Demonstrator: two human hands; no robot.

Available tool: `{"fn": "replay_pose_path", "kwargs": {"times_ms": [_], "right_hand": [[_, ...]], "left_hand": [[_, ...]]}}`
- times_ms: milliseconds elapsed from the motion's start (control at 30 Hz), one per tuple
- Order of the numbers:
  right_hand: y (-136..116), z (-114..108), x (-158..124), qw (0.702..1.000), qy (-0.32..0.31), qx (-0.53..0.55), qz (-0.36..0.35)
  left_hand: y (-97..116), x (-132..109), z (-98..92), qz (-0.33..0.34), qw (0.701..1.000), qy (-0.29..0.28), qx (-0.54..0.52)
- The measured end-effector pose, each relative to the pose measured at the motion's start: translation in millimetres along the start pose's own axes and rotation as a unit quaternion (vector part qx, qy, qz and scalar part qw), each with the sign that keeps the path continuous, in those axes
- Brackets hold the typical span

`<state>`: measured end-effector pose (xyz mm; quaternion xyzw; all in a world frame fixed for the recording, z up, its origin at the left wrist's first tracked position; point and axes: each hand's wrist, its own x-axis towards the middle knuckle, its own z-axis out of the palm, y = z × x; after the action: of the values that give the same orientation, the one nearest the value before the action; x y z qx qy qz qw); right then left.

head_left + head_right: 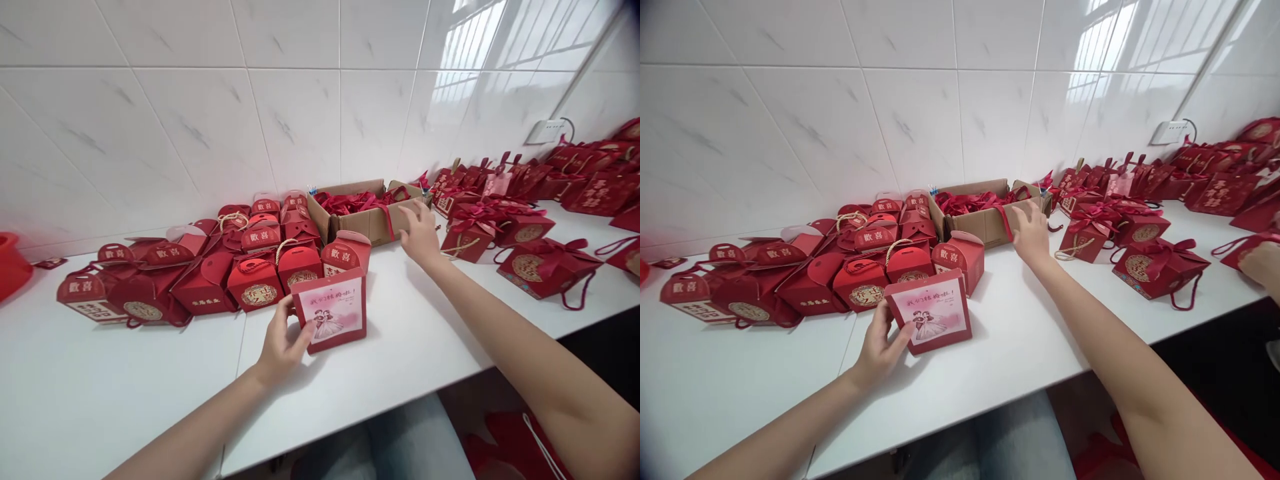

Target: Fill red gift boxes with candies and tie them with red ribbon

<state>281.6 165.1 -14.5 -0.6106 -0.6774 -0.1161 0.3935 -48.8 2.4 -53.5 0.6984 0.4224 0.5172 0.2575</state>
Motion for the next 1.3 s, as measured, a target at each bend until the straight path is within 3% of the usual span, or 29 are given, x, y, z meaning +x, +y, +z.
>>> {"fn": "replay_pose_path", "kwargs": {"times_ms": [67, 133, 233, 467, 700, 867, 1000, 1200, 1300], "right_hand": [[-23, 4, 26, 0.996, -0.027, -0.053, -0.074], [-37, 9, 48, 0.982, -0.099, -0.086, -0.133], [-46, 18, 67, 0.965, -0.171, -0.098, -0.172], [-46, 36, 67, 0.972, -0.144, -0.105, -0.151], [-47, 40, 32, 0.982, -0.095, -0.115, -0.116], [-57, 52, 14, 0.982, -0.106, -0.109, -0.109], [-61, 52, 23, 0.980, -0.139, -0.094, -0.108], [-49, 35, 59, 0.968, -0.232, -0.006, -0.097], [-41, 36, 68, 0.976, -0.214, 0.022, -0.038]], "left_hand": [[-2, -2, 1.0, 0.022, 1.000, -0.014, 0.009], [-1, -1, 0.6, 0.033, 0.999, -0.022, 0.004], [0, 0, -0.2, 0.028, 0.999, -0.031, -0.007], [1, 2, 0.8, 0.019, 0.999, -0.040, -0.026], [0, 1, 2.1, 0.003, 0.999, -0.034, -0.035], [-1, 0, 3.6, -0.031, 0.997, -0.022, -0.064], [-5, -1, 3.0, -0.030, 0.997, -0.023, -0.064], [-10, -3, 2.7, -0.024, 0.997, -0.023, -0.063], [-8, -3, 2.7, -0.030, 0.997, -0.028, -0.071]]}}
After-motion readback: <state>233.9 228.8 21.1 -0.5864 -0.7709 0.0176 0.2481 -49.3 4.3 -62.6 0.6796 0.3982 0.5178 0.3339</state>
